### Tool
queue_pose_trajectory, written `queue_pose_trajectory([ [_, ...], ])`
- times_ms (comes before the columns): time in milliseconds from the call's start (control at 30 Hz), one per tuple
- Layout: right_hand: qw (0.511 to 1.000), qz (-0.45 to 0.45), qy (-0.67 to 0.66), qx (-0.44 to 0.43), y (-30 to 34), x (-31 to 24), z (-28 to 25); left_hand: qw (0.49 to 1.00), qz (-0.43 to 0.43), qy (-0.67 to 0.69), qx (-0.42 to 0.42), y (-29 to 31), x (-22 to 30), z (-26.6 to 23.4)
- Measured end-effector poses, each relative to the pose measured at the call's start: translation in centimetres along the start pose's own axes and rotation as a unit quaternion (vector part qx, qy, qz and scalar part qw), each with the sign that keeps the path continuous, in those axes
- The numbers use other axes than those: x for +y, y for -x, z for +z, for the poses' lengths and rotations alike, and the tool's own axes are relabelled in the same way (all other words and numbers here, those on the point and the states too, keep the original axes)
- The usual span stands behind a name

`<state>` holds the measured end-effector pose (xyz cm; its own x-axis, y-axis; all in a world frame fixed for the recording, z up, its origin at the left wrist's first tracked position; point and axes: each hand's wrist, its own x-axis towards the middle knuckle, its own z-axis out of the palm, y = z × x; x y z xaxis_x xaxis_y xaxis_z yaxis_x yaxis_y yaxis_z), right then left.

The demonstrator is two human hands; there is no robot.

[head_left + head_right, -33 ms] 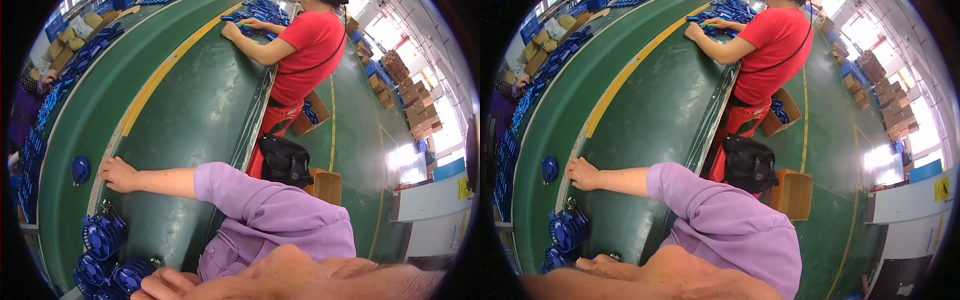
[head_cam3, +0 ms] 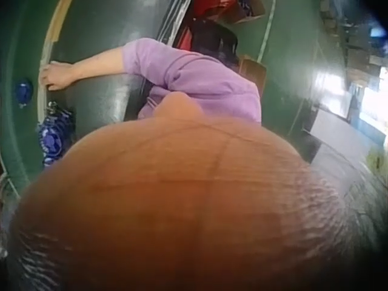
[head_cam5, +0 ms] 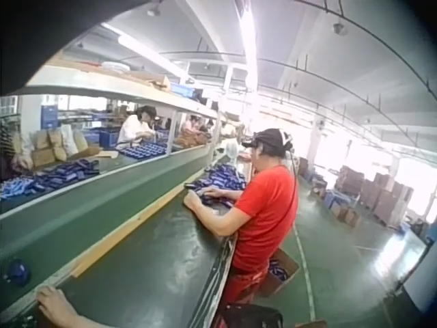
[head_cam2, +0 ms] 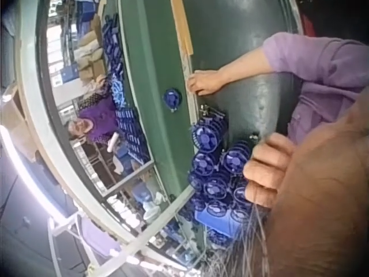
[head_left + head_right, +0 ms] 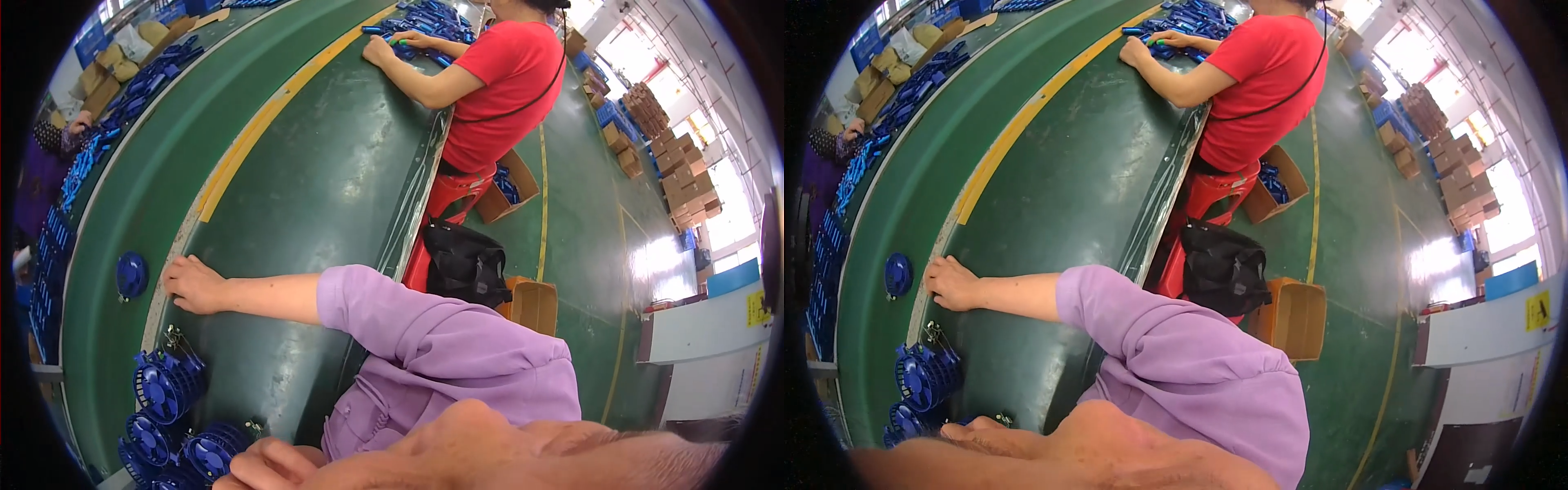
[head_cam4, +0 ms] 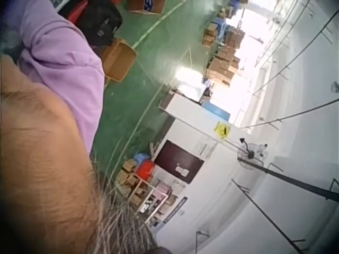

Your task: Assembling small blue fan components on a factory production line.

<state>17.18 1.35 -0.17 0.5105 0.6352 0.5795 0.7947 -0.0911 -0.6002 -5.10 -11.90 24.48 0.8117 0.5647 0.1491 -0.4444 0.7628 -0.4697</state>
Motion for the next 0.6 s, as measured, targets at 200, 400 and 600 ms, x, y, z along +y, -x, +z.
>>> queue_pose_trajectory([
  [200, 1.000, -0.005, 0.009, 0.002, 0.1, -0.2, -0.1, 0.824, 0.017, -0.487, -0.290, -1.5, 3.4, -1.3],
  [400, 1.000, -0.004, 0.012, 0.004, 0.3, 0.2, -0.4, 0.814, 0.079, -0.537, -0.208, -0.3, 1.9, -0.4],
  [600, 1.000, 0.000, 0.012, 0.004, 0.0, 0.0, -0.2, 0.820, 0.012, -0.512, -0.256, -0.5, 2.9, -0.6],
])
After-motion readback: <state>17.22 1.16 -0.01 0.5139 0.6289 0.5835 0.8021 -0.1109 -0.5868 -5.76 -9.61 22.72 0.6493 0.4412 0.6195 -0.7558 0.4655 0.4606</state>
